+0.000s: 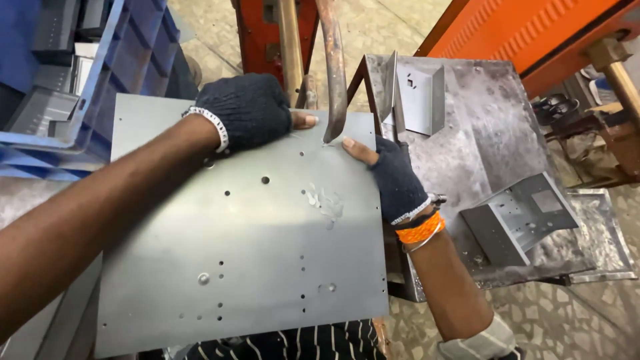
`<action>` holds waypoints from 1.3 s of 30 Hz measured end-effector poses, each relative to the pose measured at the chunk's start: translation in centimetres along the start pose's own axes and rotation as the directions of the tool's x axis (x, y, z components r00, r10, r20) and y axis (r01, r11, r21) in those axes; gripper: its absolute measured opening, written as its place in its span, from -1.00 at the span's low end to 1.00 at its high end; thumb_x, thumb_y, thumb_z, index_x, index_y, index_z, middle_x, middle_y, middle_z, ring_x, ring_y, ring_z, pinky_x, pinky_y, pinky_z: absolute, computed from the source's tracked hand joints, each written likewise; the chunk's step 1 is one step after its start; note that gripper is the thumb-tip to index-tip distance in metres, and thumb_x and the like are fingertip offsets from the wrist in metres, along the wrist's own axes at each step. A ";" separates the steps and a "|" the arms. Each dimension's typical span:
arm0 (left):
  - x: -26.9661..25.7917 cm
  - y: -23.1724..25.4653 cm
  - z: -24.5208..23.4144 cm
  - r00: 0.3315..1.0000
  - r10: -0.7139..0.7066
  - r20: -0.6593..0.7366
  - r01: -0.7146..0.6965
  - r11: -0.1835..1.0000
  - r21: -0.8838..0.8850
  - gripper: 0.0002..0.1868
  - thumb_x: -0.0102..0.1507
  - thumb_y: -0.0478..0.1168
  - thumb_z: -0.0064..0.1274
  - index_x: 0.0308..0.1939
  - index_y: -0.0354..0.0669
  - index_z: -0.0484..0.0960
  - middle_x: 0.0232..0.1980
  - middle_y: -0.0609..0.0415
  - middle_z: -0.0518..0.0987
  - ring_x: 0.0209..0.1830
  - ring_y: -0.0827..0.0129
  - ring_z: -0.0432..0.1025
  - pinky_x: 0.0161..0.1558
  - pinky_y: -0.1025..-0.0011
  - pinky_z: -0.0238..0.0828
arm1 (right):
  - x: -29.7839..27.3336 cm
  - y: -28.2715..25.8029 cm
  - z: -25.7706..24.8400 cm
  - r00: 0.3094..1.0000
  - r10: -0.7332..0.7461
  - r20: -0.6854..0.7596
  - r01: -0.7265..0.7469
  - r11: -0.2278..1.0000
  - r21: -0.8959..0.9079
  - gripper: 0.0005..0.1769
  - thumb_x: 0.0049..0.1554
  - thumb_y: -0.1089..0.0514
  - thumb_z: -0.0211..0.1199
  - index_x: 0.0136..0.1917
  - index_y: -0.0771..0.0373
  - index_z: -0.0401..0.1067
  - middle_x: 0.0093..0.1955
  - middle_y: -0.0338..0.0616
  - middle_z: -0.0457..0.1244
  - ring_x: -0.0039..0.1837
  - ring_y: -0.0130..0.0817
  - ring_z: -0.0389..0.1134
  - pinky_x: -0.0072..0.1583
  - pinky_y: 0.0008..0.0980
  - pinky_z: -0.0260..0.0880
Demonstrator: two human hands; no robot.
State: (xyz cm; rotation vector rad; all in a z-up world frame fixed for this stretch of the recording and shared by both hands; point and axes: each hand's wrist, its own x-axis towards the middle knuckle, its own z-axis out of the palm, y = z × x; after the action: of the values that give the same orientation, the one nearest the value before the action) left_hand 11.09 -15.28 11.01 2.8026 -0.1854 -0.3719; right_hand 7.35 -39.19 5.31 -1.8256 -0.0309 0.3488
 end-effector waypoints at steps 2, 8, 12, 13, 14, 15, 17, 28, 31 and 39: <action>-0.1 0.0 -0.2 1.000 -0.007 0.014 0.007 1.000 -0.009 -0.28 0.17 0.47 0.05 -0.42 -0.14 0.78 -0.41 -0.14 0.67 -0.45 0.11 0.58 -0.28 0.13 0.45 | 0.1 0.6 0.1 0.999 0.031 -0.027 -0.031 0.999 0.010 -0.56 0.16 -0.07 0.31 -0.03 0.42 0.57 -0.19 -0.15 0.39 -0.20 -0.48 0.35 -0.14 -0.44 0.37; -0.5 -0.2 -0.4 0.999 -0.012 0.036 0.012 1.000 0.006 -0.25 0.19 0.49 0.02 -0.47 -0.14 0.78 -0.46 -0.15 0.66 -0.48 0.09 0.58 -0.29 0.12 0.46 | 1.6 3.4 0.6 1.000 -0.001 -0.021 0.010 0.922 0.387 -0.67 0.12 0.09 0.33 0.06 0.38 0.53 -0.07 -0.17 0.40 -0.10 -0.47 0.40 -0.05 -0.46 0.42; 0.0 -1.4 -0.1 1.000 0.017 0.012 -0.017 1.000 0.004 -0.23 0.19 0.49 0.03 -0.49 -0.18 0.78 -0.49 -0.17 0.64 -0.52 0.10 0.55 -0.31 0.13 0.43 | 2.2 3.7 1.1 0.998 -0.059 0.001 0.051 0.880 0.473 -0.61 0.09 0.15 0.31 0.16 0.37 0.49 -0.02 -0.16 0.38 -0.03 -0.45 0.41 0.01 -0.43 0.44; 0.1 -1.6 0.0 0.999 0.038 -0.006 -0.038 0.999 0.007 -0.23 0.20 0.48 0.03 -0.49 -0.19 0.78 -0.49 -0.18 0.62 -0.53 0.09 0.53 -0.32 0.13 0.43 | 2.2 3.6 1.3 0.994 -0.112 -0.010 0.103 0.869 0.483 -0.58 0.08 0.17 0.31 0.19 0.36 0.48 0.02 -0.16 0.39 0.01 -0.45 0.41 0.06 -0.43 0.46; 0.3 -1.7 0.3 0.999 0.039 -0.002 -0.039 0.999 0.005 -0.23 0.20 0.48 0.03 -0.49 -0.19 0.78 -0.49 -0.18 0.62 -0.53 0.09 0.53 -0.32 0.13 0.43 | 2.3 3.7 1.3 0.994 -0.107 -0.010 0.099 0.870 0.484 -0.58 0.08 0.17 0.31 0.19 0.36 0.48 0.02 -0.16 0.39 0.01 -0.45 0.41 0.06 -0.43 0.46; 0.5 -1.8 0.5 1.000 0.024 0.008 -0.024 1.000 0.010 -0.22 0.19 0.50 0.02 -0.48 -0.19 0.78 -0.50 -0.17 0.63 -0.54 0.12 0.54 -0.34 0.12 0.44 | 2.3 3.7 1.2 0.993 -0.116 -0.039 0.121 0.898 0.423 -0.59 0.10 0.17 0.31 0.20 0.37 0.48 0.03 -0.16 0.39 0.02 -0.45 0.41 0.08 -0.43 0.45; 0.6 -1.6 0.7 1.000 0.012 0.023 -0.012 1.000 0.013 -0.21 0.19 0.51 0.01 -0.47 -0.19 0.77 -0.50 -0.16 0.64 -0.56 0.15 0.54 -0.36 0.11 0.46 | 2.4 3.9 1.1 0.990 -0.121 -0.070 0.138 0.923 0.359 -0.59 0.11 0.17 0.30 0.20 0.38 0.47 0.04 -0.16 0.38 0.03 -0.44 0.40 0.09 -0.42 0.45; 0.2 -1.5 0.6 1.000 -0.019 0.012 0.018 0.998 0.062 -0.16 0.20 0.56 -0.02 -0.48 -0.20 0.77 -0.54 -0.17 0.63 -0.58 0.16 0.54 -0.38 0.15 0.47 | 1.8 3.3 1.5 0.977 -0.197 -0.076 0.210 0.941 0.266 -0.54 0.15 0.14 0.30 0.28 0.38 0.44 0.10 -0.14 0.38 0.09 -0.44 0.38 0.15 -0.41 0.42; -0.3 -1.5 0.3 0.999 0.036 -0.039 -0.032 0.996 0.082 -0.19 0.17 0.56 0.01 -0.48 -0.14 0.79 -0.51 -0.13 0.62 -0.55 0.12 0.54 -0.36 0.16 0.45 | 0.9 2.7 2.1 0.977 -0.198 -0.077 0.212 0.927 0.309 -0.50 0.12 0.14 0.30 0.30 0.35 0.39 0.12 -0.14 0.37 0.10 -0.43 0.40 0.16 -0.40 0.45; -0.5 -1.1 0.5 1.000 0.001 0.020 -0.002 0.998 0.068 -0.25 0.15 0.55 0.01 -0.43 -0.05 0.81 -0.48 -0.06 0.67 -0.48 0.18 0.58 -0.29 0.17 0.47 | 0.2 2.9 2.4 0.975 -0.195 -0.104 0.219 0.917 0.333 -0.52 0.13 0.16 0.27 0.30 0.34 0.42 0.15 -0.14 0.37 0.14 -0.42 0.39 0.19 -0.41 0.42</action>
State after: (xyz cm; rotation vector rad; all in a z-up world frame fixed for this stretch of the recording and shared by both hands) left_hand 10.60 -14.32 10.33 2.8659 -0.2085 -0.4002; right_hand 6.50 -37.69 1.89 -1.4694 -0.1089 0.1294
